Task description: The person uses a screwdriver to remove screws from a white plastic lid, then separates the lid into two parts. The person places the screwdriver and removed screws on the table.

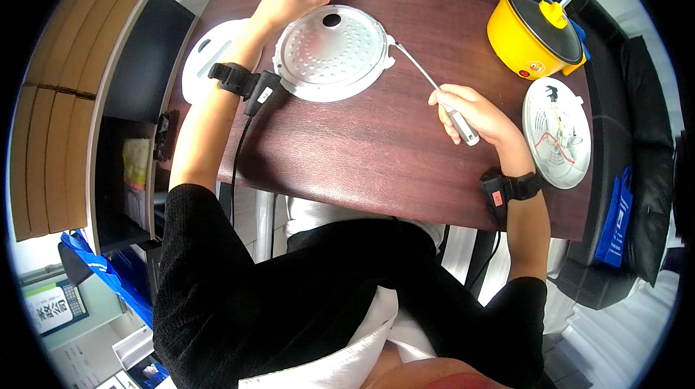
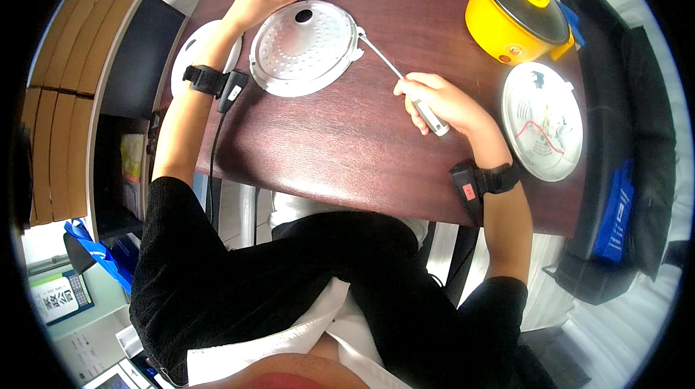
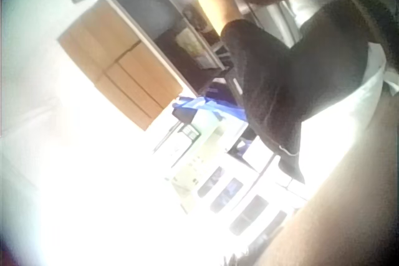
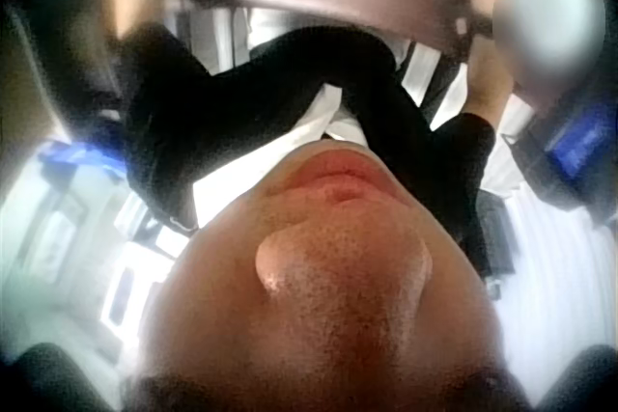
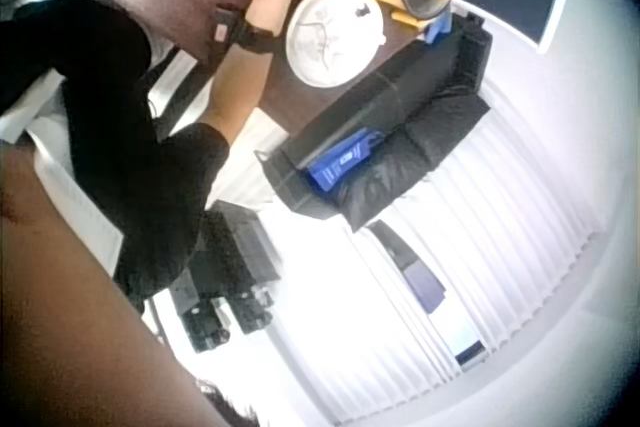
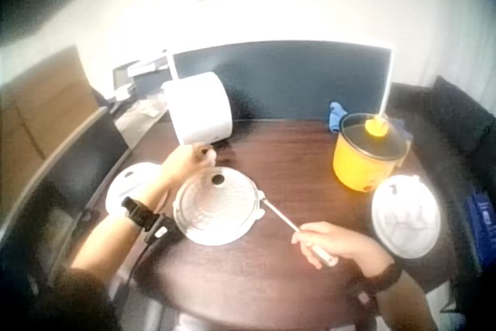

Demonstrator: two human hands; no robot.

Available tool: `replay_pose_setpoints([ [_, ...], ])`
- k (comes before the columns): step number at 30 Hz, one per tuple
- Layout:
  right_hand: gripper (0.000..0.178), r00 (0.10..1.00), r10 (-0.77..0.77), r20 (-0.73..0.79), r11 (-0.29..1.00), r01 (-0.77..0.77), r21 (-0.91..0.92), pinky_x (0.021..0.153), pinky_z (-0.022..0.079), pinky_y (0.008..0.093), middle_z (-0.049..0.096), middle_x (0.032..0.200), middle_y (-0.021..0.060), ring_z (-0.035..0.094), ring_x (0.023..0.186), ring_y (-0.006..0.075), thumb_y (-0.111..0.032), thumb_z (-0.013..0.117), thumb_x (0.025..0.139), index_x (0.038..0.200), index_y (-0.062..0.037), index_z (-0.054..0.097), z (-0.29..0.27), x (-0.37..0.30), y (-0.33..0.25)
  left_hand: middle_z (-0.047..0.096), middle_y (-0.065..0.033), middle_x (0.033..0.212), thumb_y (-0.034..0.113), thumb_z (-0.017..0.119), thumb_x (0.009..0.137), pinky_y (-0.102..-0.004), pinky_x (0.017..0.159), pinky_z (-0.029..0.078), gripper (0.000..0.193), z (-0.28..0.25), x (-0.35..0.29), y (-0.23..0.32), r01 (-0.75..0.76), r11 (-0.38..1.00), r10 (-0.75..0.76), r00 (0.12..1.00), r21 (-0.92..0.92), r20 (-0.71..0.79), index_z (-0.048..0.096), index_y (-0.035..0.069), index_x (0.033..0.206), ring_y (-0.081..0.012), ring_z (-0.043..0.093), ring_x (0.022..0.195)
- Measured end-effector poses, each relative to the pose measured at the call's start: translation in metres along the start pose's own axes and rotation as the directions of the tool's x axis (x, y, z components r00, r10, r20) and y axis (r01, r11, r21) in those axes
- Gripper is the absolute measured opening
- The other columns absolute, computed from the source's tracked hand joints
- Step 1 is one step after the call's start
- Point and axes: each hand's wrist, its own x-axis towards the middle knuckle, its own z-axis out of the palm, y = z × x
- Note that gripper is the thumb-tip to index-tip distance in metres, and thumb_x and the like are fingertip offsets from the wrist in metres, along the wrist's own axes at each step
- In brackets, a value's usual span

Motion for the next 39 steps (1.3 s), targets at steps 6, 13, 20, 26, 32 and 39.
replay_pose_setpoints([
  [6,0.024,1.000,-0.011,0.003,0.999,0.011,0.043,0.044,0.046,0.0247,0.054,0.063,0.0032,0.054,0.049,0.0113,-0.027,0.047,0.098,0.099,-0.0041,0.054,0.001,-0.003,-0.002,0.067,-0.0107,0.075,0.053,0.062,0.085,-0.0283,0.061,0.049,0.058,0.006,0.022,0.034,-0.041,0.996,0.050,0.991,-0.073,0.123,0.061,0.005,0.117,-0.0156,0.063,0.064],
  [13,0.024,0.998,-0.057,0.006,0.998,0.057,0.028,0.042,0.044,0.0238,0.054,0.063,0.0030,0.052,0.046,0.0114,-0.027,0.048,0.097,0.100,-0.0034,0.054,0.000,-0.004,0.003,0.062,-0.0155,0.115,0.049,0.061,0.087,-0.0331,0.089,0.049,0.066,0.035,0.047,0.049,-0.052,0.950,0.103,0.983,-0.309,0.150,0.047,0.002,0.133,-0.0236,0.061,0.104],
  [20,0.026,0.999,-0.046,-0.001,0.999,0.046,0.022,0.042,0.044,0.0240,0.054,0.062,0.0034,0.052,0.046,0.0116,-0.027,0.050,0.096,0.101,-0.0026,0.054,-0.004,-0.006,0.004,0.066,-0.0198,0.103,0.030,0.069,0.081,-0.0347,0.079,0.051,0.044,0.020,0.032,0.043,-0.111,0.990,0.136,0.899,-0.083,0.416,0.063,-0.001,0.111,-0.0281,0.066,0.093],
  [26,0.028,0.999,-0.046,0.010,0.999,0.047,-0.004,0.043,0.045,0.0246,0.054,0.062,0.0031,0.052,0.047,0.0112,-0.028,0.046,0.098,0.101,-0.0019,0.054,-0.003,-0.003,0.007,0.068,-0.0124,0.083,0.013,0.065,0.080,-0.0325,0.071,0.051,0.024,0.022,0.011,-0.005,-0.019,0.999,0.029,0.970,-0.046,0.240,0.065,0.002,0.102,-0.0229,0.067,0.076],
  [32,0.027,0.999,-0.051,-0.001,0.998,0.051,0.032,0.044,0.047,0.0247,0.055,0.065,0.0030,0.053,0.048,0.0112,-0.028,0.046,0.098,0.102,-0.0019,0.054,-0.005,-0.002,0.008,0.067,-0.0122,0.075,0.014,0.065,0.082,-0.0314,0.063,0.050,0.019,0.024,0.012,-0.002,0.003,0.996,0.022,0.958,-0.084,0.287,0.063,0.000,0.094,-0.0193,0.066,0.065],
  [39,0.023,0.934,-0.123,-0.334,0.989,0.143,0.037,0.045,0.049,0.0250,0.058,0.068,0.0030,0.057,0.053,0.0108,-0.026,0.054,0.094,0.097,-0.0039,0.055,-0.002,-0.004,-0.004,0.067,-0.0157,0.078,0.015,0.066,0.081,-0.0336,0.066,0.050,0.019,0.029,0.008,0.032,-0.098,0.995,0.101,0.988,-0.027,0.117,0.065,-0.001,0.091,-0.0264,0.066,0.070],
])
